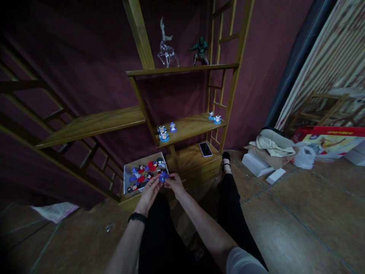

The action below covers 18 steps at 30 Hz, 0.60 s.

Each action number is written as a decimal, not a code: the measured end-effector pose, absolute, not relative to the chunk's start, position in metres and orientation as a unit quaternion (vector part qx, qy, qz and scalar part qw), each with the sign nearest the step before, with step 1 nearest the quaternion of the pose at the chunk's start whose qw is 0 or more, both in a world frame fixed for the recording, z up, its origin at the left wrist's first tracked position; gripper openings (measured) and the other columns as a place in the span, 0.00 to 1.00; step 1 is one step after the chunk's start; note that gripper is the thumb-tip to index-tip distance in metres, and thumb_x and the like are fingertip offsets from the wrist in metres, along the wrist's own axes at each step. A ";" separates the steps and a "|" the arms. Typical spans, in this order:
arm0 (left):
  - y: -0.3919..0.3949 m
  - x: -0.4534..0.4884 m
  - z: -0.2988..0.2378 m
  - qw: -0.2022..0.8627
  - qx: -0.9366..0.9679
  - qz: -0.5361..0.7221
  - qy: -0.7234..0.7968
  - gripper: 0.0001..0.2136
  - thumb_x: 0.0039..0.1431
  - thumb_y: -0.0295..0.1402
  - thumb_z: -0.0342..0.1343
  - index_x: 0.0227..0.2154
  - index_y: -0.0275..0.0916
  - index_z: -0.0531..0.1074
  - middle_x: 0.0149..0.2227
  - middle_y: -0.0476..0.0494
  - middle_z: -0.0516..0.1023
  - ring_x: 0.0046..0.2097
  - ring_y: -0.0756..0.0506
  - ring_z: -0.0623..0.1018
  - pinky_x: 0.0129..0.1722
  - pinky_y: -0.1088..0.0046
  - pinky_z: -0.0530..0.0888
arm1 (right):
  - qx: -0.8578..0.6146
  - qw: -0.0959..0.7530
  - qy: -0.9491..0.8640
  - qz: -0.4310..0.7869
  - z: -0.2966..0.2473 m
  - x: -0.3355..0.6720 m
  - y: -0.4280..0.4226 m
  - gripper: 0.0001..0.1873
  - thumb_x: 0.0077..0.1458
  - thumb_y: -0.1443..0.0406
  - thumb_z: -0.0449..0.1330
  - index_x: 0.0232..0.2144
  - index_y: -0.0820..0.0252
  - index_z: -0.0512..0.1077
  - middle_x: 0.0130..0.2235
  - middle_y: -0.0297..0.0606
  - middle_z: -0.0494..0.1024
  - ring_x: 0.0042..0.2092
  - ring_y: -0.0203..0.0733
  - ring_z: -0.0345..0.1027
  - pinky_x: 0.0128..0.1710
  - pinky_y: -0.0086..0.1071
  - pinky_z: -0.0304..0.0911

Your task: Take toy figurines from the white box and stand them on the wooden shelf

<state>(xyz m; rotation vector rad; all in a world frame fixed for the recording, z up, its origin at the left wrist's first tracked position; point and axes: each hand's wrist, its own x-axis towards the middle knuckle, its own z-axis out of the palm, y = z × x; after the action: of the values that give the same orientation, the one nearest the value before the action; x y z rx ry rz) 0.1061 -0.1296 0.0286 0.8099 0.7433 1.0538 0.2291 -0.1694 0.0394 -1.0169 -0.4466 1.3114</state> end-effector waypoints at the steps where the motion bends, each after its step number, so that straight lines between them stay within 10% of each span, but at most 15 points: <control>1: -0.129 0.106 0.028 0.725 0.364 0.478 0.338 0.14 0.44 0.30 0.62 0.37 0.36 0.74 0.34 0.43 0.77 0.34 0.50 0.75 0.37 0.74 0.70 | -0.441 0.656 -0.192 0.581 0.040 0.230 -0.169 0.19 0.33 0.64 0.67 0.28 0.60 0.63 0.22 0.28 0.71 0.23 0.32 0.67 0.27 0.29 0.67; 18: -0.130 0.109 0.032 0.739 0.370 0.448 0.340 0.14 0.45 0.30 0.62 0.38 0.37 0.74 0.38 0.43 0.78 0.37 0.49 0.76 0.40 0.74 0.69 | -0.416 0.662 -0.184 0.596 0.042 0.228 -0.169 0.25 0.30 0.64 0.68 0.34 0.60 0.64 0.26 0.29 0.72 0.24 0.32 0.68 0.29 0.31 0.67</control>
<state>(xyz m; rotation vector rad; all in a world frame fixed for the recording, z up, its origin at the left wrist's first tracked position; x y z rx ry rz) 0.1093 -0.1305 0.0318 0.8129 0.7461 0.9825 0.2282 -0.1691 0.0423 -0.9401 -0.4162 1.3472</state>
